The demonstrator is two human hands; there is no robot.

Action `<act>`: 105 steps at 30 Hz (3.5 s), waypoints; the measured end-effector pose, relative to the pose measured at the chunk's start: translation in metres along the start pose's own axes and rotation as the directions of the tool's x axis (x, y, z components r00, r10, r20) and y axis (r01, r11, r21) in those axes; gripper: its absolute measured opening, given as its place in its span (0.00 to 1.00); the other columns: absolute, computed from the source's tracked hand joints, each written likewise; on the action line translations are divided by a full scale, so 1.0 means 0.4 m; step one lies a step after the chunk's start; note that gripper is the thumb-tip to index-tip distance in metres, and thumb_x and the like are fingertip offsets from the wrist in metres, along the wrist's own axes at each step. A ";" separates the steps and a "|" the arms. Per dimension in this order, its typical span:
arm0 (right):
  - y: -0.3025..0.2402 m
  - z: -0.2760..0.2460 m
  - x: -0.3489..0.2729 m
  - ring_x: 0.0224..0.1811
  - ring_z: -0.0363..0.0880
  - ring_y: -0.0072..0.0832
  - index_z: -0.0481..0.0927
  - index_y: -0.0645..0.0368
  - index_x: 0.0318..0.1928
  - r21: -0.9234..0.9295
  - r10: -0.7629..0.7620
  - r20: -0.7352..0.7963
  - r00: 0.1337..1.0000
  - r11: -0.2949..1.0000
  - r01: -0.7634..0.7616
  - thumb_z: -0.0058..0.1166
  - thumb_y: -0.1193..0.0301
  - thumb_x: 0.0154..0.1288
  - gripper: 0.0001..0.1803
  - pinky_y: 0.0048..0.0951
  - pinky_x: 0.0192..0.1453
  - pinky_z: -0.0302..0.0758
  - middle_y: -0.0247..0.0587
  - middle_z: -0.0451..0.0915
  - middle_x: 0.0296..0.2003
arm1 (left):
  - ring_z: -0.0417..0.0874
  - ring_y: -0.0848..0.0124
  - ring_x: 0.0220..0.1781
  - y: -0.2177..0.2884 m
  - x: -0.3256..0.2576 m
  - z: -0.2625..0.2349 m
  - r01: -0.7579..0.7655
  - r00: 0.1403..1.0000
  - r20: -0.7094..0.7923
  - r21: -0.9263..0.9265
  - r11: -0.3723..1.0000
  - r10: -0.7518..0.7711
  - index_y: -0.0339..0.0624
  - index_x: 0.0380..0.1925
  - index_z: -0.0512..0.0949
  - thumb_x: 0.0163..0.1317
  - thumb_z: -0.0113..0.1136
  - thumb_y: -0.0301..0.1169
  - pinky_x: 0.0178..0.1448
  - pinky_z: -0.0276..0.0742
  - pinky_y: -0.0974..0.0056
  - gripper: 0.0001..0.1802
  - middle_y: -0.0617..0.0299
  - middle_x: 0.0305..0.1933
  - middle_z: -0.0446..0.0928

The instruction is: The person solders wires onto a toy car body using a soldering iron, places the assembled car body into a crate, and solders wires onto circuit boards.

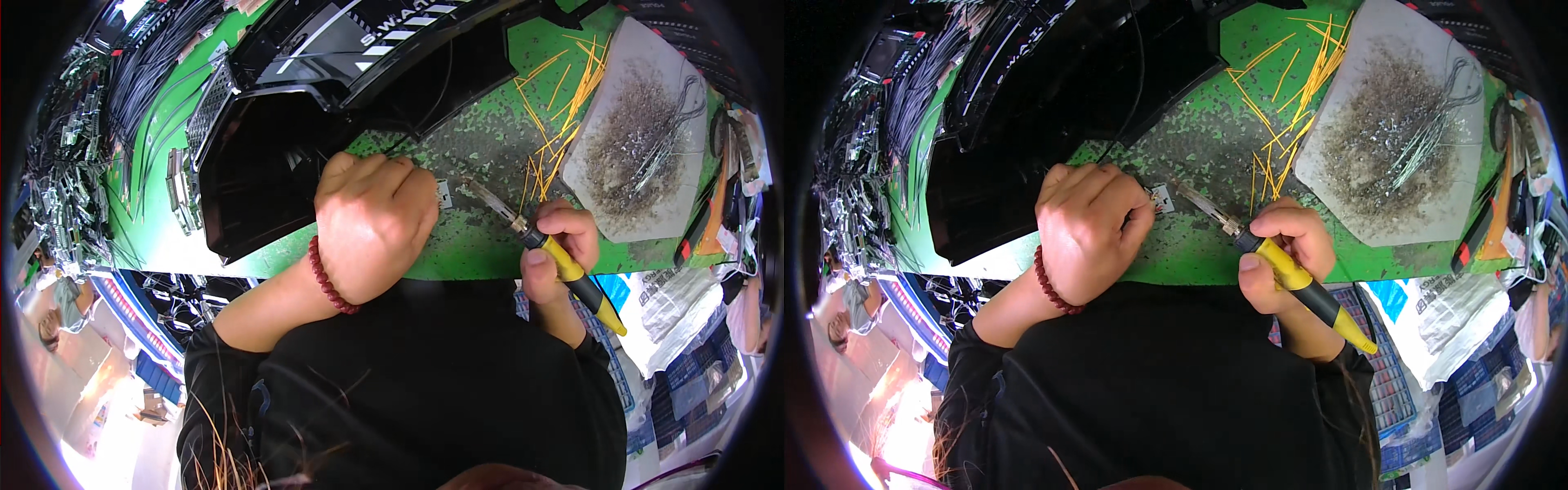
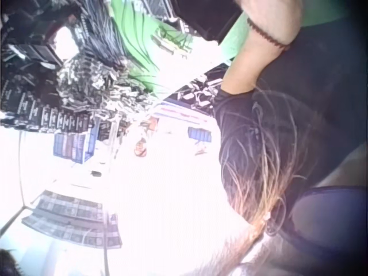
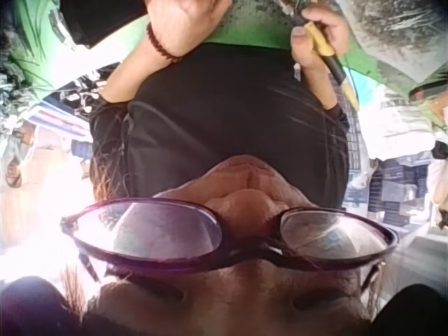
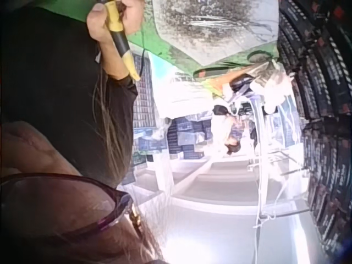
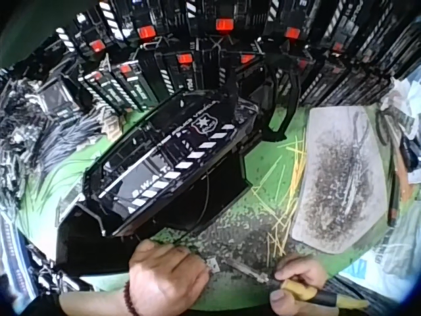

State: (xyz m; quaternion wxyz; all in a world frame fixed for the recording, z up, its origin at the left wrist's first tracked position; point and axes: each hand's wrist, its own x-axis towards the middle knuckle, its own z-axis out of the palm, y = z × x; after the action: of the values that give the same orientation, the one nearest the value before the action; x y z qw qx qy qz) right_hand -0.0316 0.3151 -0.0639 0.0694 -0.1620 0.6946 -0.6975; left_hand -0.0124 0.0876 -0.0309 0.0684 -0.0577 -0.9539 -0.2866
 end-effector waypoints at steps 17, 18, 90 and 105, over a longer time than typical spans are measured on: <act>-0.020 0.006 0.007 0.25 0.60 0.14 0.72 0.62 0.41 0.010 0.010 -0.050 0.999 1.000 -0.010 0.61 0.66 0.57 0.17 0.19 0.29 0.56 0.34 0.71 0.30 | 0.75 0.63 0.26 0.021 0.007 -0.019 -0.042 0.999 0.013 0.016 0.999 0.042 0.46 0.17 0.72 0.43 0.64 0.23 0.32 0.63 0.61 0.09 0.63 0.20 0.72; -0.027 -0.002 0.003 0.24 0.61 0.13 0.73 0.61 0.41 -0.025 0.029 -0.069 0.997 0.999 -0.031 0.62 0.65 0.56 0.17 0.18 0.28 0.58 0.32 0.72 0.30 | 0.75 0.63 0.26 0.022 0.011 -0.013 -0.057 0.998 0.005 0.002 0.998 0.057 0.45 0.17 0.72 0.44 0.64 0.23 0.33 0.64 0.61 0.09 0.63 0.21 0.72; 0.007 0.095 0.072 0.23 0.82 0.30 0.78 0.56 0.39 -0.476 -0.311 0.165 0.936 0.806 0.352 0.63 0.81 0.56 0.12 0.26 0.26 0.75 0.37 0.83 0.28 | 0.85 0.64 0.37 0.037 0.016 -0.126 -0.109 0.994 -0.047 -0.448 0.888 0.099 0.34 0.46 0.80 0.57 0.55 0.13 0.42 0.80 0.67 0.17 0.53 0.36 0.82; -0.077 0.105 0.018 0.33 0.80 0.22 0.66 0.58 0.54 0.001 -0.217 0.051 0.975 0.976 0.217 0.67 0.80 0.55 0.29 0.23 0.38 0.75 0.43 0.83 0.35 | 0.82 0.63 0.33 0.017 -0.007 -0.070 -0.236 0.967 -0.086 0.049 0.971 0.239 0.40 0.32 0.83 0.44 0.68 0.22 0.35 0.79 0.62 0.12 0.60 0.45 0.80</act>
State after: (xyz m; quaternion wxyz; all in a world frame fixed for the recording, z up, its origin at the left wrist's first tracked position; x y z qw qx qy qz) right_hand -0.0210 0.2740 -0.0330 0.0103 -0.2547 0.6724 -0.6949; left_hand -0.0061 0.0776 -0.0046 0.1466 -0.1571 -0.9414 -0.2601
